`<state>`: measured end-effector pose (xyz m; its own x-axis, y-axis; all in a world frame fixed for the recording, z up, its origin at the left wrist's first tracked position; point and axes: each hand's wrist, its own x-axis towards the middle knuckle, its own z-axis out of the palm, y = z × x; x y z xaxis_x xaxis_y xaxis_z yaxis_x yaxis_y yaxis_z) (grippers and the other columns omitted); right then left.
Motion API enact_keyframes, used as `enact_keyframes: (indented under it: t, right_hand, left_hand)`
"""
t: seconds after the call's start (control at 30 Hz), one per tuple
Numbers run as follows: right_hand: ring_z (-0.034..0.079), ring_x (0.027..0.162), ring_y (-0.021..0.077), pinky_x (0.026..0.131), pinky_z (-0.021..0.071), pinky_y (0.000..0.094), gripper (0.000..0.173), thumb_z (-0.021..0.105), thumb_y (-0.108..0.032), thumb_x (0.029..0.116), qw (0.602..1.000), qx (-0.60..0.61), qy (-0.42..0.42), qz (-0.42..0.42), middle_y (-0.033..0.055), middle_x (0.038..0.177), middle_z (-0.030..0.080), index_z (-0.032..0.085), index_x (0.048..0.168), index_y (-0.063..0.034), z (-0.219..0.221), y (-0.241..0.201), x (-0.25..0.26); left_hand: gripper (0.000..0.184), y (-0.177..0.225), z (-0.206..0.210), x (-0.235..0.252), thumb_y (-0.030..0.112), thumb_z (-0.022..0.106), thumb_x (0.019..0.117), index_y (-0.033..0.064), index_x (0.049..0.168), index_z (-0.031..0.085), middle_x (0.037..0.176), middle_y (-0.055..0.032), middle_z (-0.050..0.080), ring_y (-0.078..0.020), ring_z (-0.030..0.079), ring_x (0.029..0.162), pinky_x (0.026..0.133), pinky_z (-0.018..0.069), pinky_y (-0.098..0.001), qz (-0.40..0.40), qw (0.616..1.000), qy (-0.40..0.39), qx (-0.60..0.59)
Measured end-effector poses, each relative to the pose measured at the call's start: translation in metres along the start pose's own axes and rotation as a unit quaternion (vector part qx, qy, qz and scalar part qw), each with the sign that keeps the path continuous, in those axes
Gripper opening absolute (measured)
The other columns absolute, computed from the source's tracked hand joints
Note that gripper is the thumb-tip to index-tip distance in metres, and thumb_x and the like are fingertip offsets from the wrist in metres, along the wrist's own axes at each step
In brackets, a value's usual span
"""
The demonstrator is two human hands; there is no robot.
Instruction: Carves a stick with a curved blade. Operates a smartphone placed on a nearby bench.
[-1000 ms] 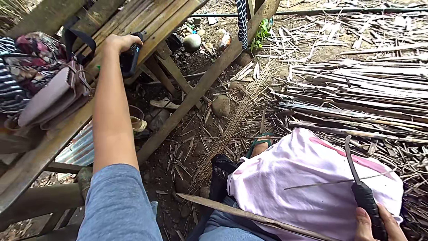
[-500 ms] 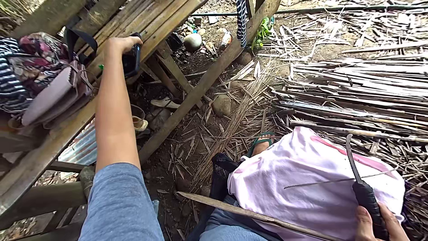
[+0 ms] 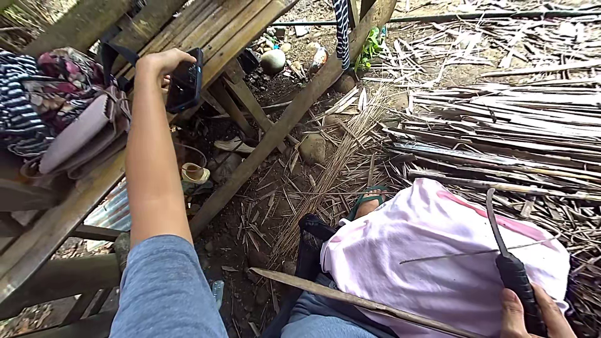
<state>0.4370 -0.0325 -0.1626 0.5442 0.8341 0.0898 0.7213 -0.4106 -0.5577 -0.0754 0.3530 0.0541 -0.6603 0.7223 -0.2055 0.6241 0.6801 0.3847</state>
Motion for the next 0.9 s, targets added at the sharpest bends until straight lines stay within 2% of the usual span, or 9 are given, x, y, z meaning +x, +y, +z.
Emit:
enact_keyframes:
  t: [0.1, 0.23, 0.37, 0.43, 0.57, 0.73, 0.9]
  right_hand:
    - [0.067, 0.117, 0.0396, 0.102, 0.0491, 0.049, 0.044, 0.055, -0.023, 0.1038, 1.0, 0.0, 0.002, 0.0, 0.0287, 0.126, 0.067, 0.063, 0.133, 0.009, 0.0, 0.001, 0.0]
    - [0.068, 0.115, 0.04, 0.1, 0.0499, 0.0501, 0.044, 0.055, -0.023, 0.1042, 1.0, 0.0, 0.0, -0.004, 0.0293, 0.124, 0.068, 0.062, 0.133, 0.0093, 0.0, 0.002, 0.001]
    - [0.069, 0.114, 0.0395, 0.099, 0.0507, 0.0495, 0.044, 0.055, -0.023, 0.1044, 1.0, -0.002, 0.004, -0.012, 0.0285, 0.123, 0.068, 0.062, 0.133, 0.0091, 0.002, 0.003, 0.0]
    - [0.068, 0.114, 0.0392, 0.1, 0.0502, 0.0492, 0.044, 0.055, -0.023, 0.1046, 1.0, -0.001, 0.004, -0.007, 0.0285, 0.124, 0.068, 0.062, 0.134, 0.0087, 0.001, 0.003, 0.0]
    - [0.068, 0.114, 0.0404, 0.1, 0.05, 0.0497, 0.044, 0.055, -0.023, 0.1042, 1.0, -0.001, 0.004, 0.002, 0.029, 0.124, 0.068, 0.063, 0.133, 0.0086, 0.001, 0.002, 0.0]
    - [0.068, 0.114, 0.0396, 0.099, 0.0503, 0.0494, 0.043, 0.055, -0.023, 0.1042, 1.0, 0.002, 0.003, 0.002, 0.0289, 0.123, 0.068, 0.063, 0.133, 0.0084, 0.0, 0.002, 0.0]
    - [0.069, 0.113, 0.0396, 0.099, 0.0504, 0.0502, 0.044, 0.055, -0.023, 0.1041, 1.0, 0.001, 0.005, 0.003, 0.0285, 0.123, 0.068, 0.062, 0.134, 0.0079, 0.001, 0.003, 0.0]
  left_hand:
    - [0.063, -0.002, -0.001, 0.002, 0.047, 0.049, 0.1039, 0.002, 0.148, 0.045, 0.153, -0.0244, 0.039, -0.0327, 0.04, 0.139, 0.113, 0.0307, -0.0506, 0.0, 1.0, -0.007, 0.0]
    - [0.059, -0.005, 0.001, -0.006, 0.044, 0.048, 0.1048, 0.0048, 0.148, 0.046, 0.155, -0.0248, 0.038, -0.0351, 0.038, 0.143, 0.114, 0.0296, -0.0541, 0.021, 1.0, -0.021, -0.009]
    - [0.065, -0.001, 0.004, -0.012, 0.045, 0.051, 0.1035, 0.0006, 0.151, 0.043, 0.156, -0.0274, 0.037, -0.0395, 0.036, 0.144, 0.113, 0.0291, -0.0589, 0.027, 0.999, -0.016, 0.034]
    - [0.07, 0.0, 0.007, -0.007, 0.048, 0.053, 0.1016, -0.0036, 0.148, 0.045, 0.153, -0.0296, 0.04, -0.0401, 0.04, 0.139, 0.11, 0.0315, -0.0589, 0.022, 0.997, 0.002, 0.07]
    - [0.079, 0.001, 0.011, 0.009, 0.055, 0.054, 0.0987, -0.0094, 0.143, 0.049, 0.15, -0.0337, 0.043, -0.0445, 0.041, 0.141, 0.111, 0.0311, -0.0634, 0.025, 0.992, 0.031, 0.122]
    - [0.079, 0.002, 0.016, 0.012, 0.055, 0.053, 0.098, -0.0128, 0.138, 0.052, 0.148, -0.0354, 0.045, -0.0458, 0.041, 0.143, 0.113, 0.0312, -0.065, 0.042, 0.99, 0.051, 0.123]
    - [0.08, 0.003, 0.017, 0.015, 0.056, 0.054, 0.0973, -0.0125, 0.138, 0.052, 0.148, -0.0347, 0.045, -0.0447, 0.041, 0.143, 0.114, 0.0315, -0.0637, 0.037, 0.991, 0.052, 0.118]
